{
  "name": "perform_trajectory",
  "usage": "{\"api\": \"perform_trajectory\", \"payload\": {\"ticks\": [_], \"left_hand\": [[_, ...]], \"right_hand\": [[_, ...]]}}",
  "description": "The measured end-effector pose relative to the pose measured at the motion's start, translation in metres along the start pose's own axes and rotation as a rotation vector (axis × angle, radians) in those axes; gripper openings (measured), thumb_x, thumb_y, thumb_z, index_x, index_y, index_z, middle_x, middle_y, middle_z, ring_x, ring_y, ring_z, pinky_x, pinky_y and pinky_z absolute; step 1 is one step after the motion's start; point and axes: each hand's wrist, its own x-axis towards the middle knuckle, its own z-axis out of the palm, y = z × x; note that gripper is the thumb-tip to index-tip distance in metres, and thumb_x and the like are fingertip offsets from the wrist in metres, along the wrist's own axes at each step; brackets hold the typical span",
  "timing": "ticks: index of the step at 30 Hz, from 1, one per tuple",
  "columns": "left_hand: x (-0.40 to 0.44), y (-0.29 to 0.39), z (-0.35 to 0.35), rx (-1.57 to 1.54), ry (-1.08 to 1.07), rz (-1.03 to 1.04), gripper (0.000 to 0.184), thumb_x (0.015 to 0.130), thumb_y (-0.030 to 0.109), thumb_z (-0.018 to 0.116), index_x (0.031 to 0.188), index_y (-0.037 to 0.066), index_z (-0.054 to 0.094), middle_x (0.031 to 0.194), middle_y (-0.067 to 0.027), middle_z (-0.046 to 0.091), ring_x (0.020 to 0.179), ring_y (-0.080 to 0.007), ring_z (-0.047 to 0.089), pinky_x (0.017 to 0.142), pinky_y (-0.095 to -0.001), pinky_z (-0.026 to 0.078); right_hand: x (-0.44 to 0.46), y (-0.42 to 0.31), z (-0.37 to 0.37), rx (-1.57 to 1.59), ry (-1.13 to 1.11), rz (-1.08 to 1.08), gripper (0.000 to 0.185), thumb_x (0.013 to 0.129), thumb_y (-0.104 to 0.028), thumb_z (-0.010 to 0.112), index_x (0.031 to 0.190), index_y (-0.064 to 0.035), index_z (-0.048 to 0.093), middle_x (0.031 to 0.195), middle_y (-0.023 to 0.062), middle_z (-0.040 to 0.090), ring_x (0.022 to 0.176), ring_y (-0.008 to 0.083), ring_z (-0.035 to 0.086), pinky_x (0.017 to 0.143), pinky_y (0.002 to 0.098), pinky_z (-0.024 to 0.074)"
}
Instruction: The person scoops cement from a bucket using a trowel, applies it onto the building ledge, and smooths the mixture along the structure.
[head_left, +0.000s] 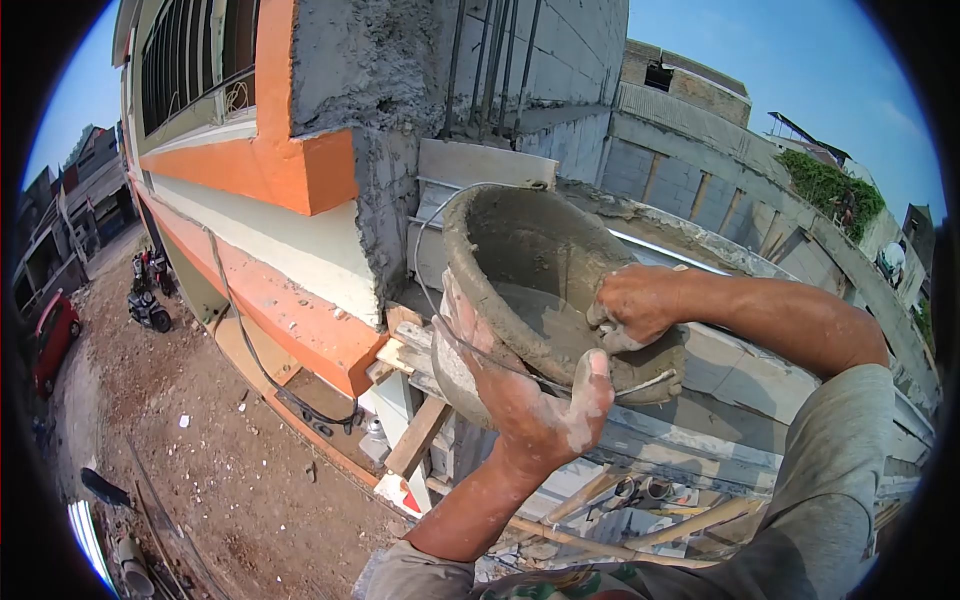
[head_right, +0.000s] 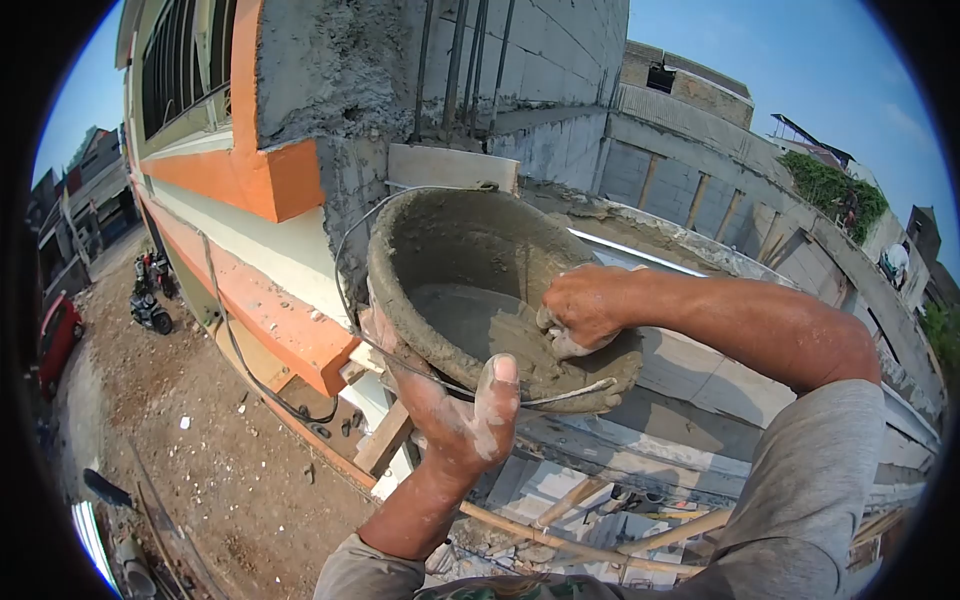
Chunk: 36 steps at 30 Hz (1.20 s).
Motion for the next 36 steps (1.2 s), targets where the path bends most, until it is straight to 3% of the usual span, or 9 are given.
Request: {"api": "perform_trajectory", "payload": {"ticks": [6, 9, 10, 13, 18, 19, 22, 31, 36], "left_hand": [[0.013, 0.001, 0.01, 0.037, 0.0, 0.029, 0.087, 0.077, 0.031, 0.062, 0.138, -0.01, 0.015, 0.137, -0.0335, 0.024, 0.131, -0.0488, 0.021, 0.107, -0.0582, 0.01], [0.011, 0.001, 0.01, -0.122, 0.022, -0.044, 0.079, 0.083, 0.022, 0.056, 0.141, -0.009, 0.012, 0.136, -0.0227, 0.029, 0.126, -0.03, 0.032, 0.106, -0.0409, 0.026], [0.01, -0.001, 0.009, -0.152, 0.035, -0.078, 0.079, 0.083, 0.021, 0.055, 0.141, -0.009, 0.012, 0.136, -0.0224, 0.029, 0.126, -0.0296, 0.033, 0.106, -0.0406, 0.026], [0.011, -0.006, 0.003, -0.149, 0.09, -0.129, 0.076, 0.083, 0.02, 0.054, 0.141, -0.008, 0.014, 0.135, -0.0215, 0.032, 0.124, -0.0277, 0.034, 0.106, -0.0386, 0.026], [0.017, -0.016, -0.012, -0.261, 0.22, -0.321, 0.071, 0.085, 0.022, 0.052, 0.139, -0.007, 0.017, 0.132, -0.0219, 0.034, 0.121, -0.0283, 0.036, 0.104, -0.0393, 0.027], [0.016, -0.019, -0.016, -0.304, 0.251, -0.384, 0.07, 0.085, 0.023, 0.052, 0.138, -0.007, 0.018, 0.13, -0.0221, 0.034, 0.12, -0.0287, 0.037, 0.104, -0.0408, 0.028], [0.016, -0.029, -0.023, -0.297, 0.286, -0.297, 0.069, 0.084, 0.025, 0.052, 0.136, -0.007, 0.021, 0.129, -0.0214, 0.036, 0.118, -0.0282, 0.038, 0.103, -0.0404, 0.028], [0.011, -0.028, -0.029, -0.281, 0.302, -0.334, 0.071, 0.083, 0.025, 0.051, 0.137, -0.009, 0.019, 0.133, -0.0227, 0.033, 0.123, -0.03, 0.035, 0.106, -0.0409, 0.025], [0.01, -0.027, -0.034, -0.263, 0.279, -0.325, 0.074, 0.083, 0.027, 0.051, 0.138, -0.009, 0.016, 0.134, -0.024, 0.031, 0.124, -0.0317, 0.033, 0.106, -0.0427, 0.024]], "right_hand": [[-0.021, 0.017, -0.003, 0.196, 0.032, -0.08, 0.024, 0.069, -0.023, 0.062, 0.078, -0.0003, 0.063, 0.067, 0.0207, 0.059, 0.064, 0.038, 0.056, 0.06, 0.0447, 0.0446], [-0.032, 0.019, -0.003, 0.305, 0.062, -0.091, 0.022, 0.067, -0.02, 0.062, 0.075, 0.0014, 0.06, 0.062, 0.0207, 0.055, 0.057, 0.0347, 0.05, 0.056, 0.0434, 0.0411], [-0.033, 0.02, -0.004, 0.319, 0.076, -0.075, 0.022, 0.067, -0.019, 0.062, 0.073, 0.0024, 0.058, 0.059, 0.0183, 0.053, 0.054, 0.0289, 0.049, 0.055, 0.0414, 0.0406], [-0.035, 0.027, -0.01, 0.345, 0.074, -0.046, 0.02, 0.069, -0.018, 0.061, 0.068, 0.0009, 0.054, 0.058, 0.0174, 0.05, 0.053, 0.0276, 0.044, 0.052, 0.0397, 0.0381], [-0.024, 0.027, -0.034, 0.523, 0.056, 0.18, 0.017, 0.072, -0.017, 0.061, 0.066, -0.0015, 0.059, 0.056, 0.0021, 0.052, 0.051, 0.0114, 0.049, 0.046, 0.029, 0.0394], [-0.022, 0.021, -0.043, 0.558, 0.048, 0.2, 0.018, 0.071, -0.018, 0.061, 0.069, -0.0006, 0.06, 0.057, 0.0027, 0.054, 0.052, 0.0118, 0.05, 0.046, 0.0293, 0.0407], [-0.013, 0.017, -0.059, 0.625, 0.042, 0.236, 0.023, 0.07, -0.021, 0.064, 0.076, 0.001, 0.065, 0.061, 0.0052, 0.059, 0.055, 0.012, 0.057, 0.048, 0.0278, 0.0456], [-0.029, 0.018, -0.089, 0.641, 0.15, 0.313, 0.022, 0.073, -0.022, 0.066, 0.08, -0.002, 0.068, 0.06, 0.0032, 0.058, 0.052, 0.0109, 0.053, 0.047, 0.0268, 0.0429], [-0.048, 0.028, -0.105, 0.678, 0.175, 0.457, 0.023, 0.069, -0.023, 0.072, 0.073, -0.0014, 0.067, 0.056, 0.0041, 0.058, 0.049, 0.0104, 0.054, 0.044, 0.0264, 0.0433]]}}
